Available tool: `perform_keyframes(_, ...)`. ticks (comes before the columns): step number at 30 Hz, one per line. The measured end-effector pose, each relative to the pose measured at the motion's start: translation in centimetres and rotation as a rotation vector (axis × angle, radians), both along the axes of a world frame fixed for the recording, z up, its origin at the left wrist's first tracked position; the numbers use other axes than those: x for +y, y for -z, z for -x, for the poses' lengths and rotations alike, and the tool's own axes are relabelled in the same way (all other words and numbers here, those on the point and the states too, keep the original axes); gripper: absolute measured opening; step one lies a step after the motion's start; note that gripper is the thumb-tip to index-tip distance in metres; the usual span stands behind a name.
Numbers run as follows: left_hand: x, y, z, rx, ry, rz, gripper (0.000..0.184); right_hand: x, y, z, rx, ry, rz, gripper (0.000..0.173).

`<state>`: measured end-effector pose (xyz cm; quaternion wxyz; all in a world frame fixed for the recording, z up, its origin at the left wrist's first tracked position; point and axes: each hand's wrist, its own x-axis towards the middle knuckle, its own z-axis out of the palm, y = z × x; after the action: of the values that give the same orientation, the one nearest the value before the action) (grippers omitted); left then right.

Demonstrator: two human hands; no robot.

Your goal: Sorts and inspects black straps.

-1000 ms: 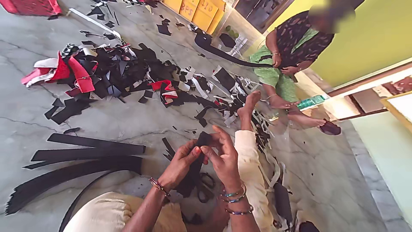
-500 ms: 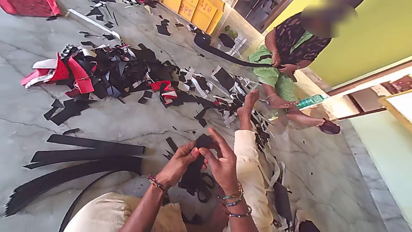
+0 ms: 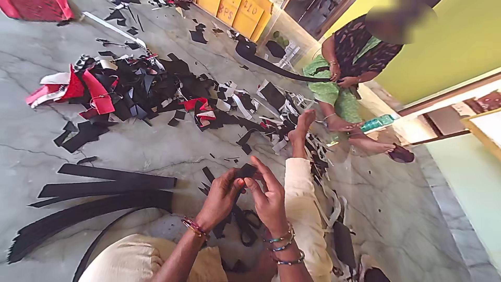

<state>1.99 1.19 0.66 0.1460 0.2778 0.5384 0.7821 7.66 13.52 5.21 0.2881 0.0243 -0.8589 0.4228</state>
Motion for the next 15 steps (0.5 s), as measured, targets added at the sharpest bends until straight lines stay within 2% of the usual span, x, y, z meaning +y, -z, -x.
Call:
perform_keyframes(6,0.4,0.0,-0.5,0.081,-0.118,0.029,0.026,-0.5,0.1,0.0,-0.012,-0.028,0.174,0.043)
perform_keyframes(12,0.7,0.0,-1.0,0.093,-0.174,-0.013,0.027,-1.1,0.3,0.1,-0.109,-0.058,0.351,0.056)
perform_keyframes(15,0.7,0.0,-0.9,0.093,-0.177,-0.045,0.027,-1.3,0.3,0.2,-0.106,-0.118,0.364,0.044)
